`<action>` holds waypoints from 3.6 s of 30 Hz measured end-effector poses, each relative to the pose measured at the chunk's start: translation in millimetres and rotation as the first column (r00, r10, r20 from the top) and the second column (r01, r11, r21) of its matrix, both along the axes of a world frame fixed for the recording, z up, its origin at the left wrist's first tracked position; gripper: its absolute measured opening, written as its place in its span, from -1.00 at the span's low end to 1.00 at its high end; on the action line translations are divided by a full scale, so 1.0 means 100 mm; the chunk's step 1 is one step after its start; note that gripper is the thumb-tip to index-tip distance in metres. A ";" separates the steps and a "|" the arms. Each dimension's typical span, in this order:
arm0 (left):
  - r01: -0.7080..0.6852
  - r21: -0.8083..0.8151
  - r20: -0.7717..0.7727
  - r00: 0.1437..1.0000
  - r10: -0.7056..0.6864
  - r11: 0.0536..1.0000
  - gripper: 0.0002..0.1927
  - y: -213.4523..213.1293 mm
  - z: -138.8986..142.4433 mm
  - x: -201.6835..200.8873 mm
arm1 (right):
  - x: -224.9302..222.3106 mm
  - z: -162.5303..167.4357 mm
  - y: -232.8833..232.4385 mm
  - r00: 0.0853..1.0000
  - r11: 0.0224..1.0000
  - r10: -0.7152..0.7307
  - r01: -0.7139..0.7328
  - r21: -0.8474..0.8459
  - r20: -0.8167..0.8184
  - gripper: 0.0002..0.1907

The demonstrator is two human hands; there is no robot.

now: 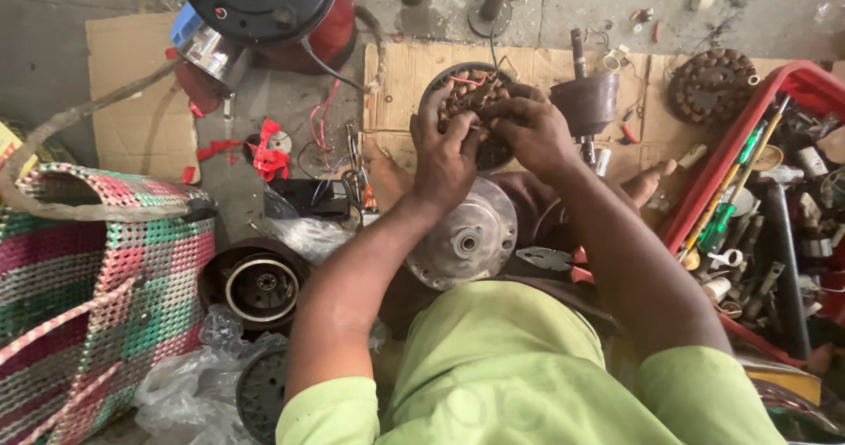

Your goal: The person disassembles an electric motor, removes the rotor, and uses pliers and a screwdriver to detach a terminal block. They then separate the stator and rotor components and begin wrapping the stator windings with white tape.

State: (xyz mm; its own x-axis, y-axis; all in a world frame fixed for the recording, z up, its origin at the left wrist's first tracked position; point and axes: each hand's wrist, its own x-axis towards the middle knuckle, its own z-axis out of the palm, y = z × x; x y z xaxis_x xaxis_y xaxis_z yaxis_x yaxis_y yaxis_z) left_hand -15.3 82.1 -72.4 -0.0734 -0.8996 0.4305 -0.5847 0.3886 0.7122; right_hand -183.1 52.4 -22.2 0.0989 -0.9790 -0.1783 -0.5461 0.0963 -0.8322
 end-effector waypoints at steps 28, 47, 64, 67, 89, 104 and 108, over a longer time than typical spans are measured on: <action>0.004 0.031 0.010 1.000 -0.004 0.999 -0.56 0.00 -0.01 0.02 | 0.05 -0.08 0.14 0.875 0.964 -0.200 0.097 0.246 0.440 -0.70; -0.040 0.048 0.016 0.999 0.039 0.998 -0.62 0.02 0.04 -0.02 | 0.10 0.05 0.06 0.952 0.981 -0.130 0.083 0.174 0.278 -0.65; -0.027 -0.010 -0.012 1.000 0.026 1.000 -0.58 -0.02 0.10 -0.02 | 0.08 0.03 0.08 0.970 0.996 -0.077 0.067 0.054 0.229 -0.77; 0.045 0.035 -0.113 0.993 -0.041 0.998 -0.49 -0.05 0.16 0.05 | 0.07 0.05 0.09 0.952 0.999 -0.048 0.045 0.019 0.301 -0.68; 0.152 0.328 -0.157 0.982 -0.105 0.932 -0.69 -0.27 0.22 0.33 | 0.03 0.09 0.02 0.978 0.978 0.185 -0.193 -0.082 -0.096 -0.67; 0.222 0.406 -0.131 0.974 -0.184 0.886 -0.69 -0.37 0.30 0.42 | -0.02 0.11 -0.04 0.976 0.974 0.200 -0.208 -0.096 -0.087 -0.65; 0.345 0.336 -0.359 0.907 -0.219 0.877 -0.55 -0.34 0.23 0.55 | -0.05 0.05 -0.04 0.978 0.977 0.197 -0.201 -0.065 -0.063 -0.69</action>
State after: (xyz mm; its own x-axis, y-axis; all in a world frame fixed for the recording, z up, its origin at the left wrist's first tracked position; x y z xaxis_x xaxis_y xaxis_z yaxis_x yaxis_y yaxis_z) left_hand 39.8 48.6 -49.3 -0.2729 -0.9569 0.0995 -0.2252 0.1641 0.9604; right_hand -188.4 48.2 -16.9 0.2845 -0.9511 -0.1201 -0.5946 -0.0768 -0.8004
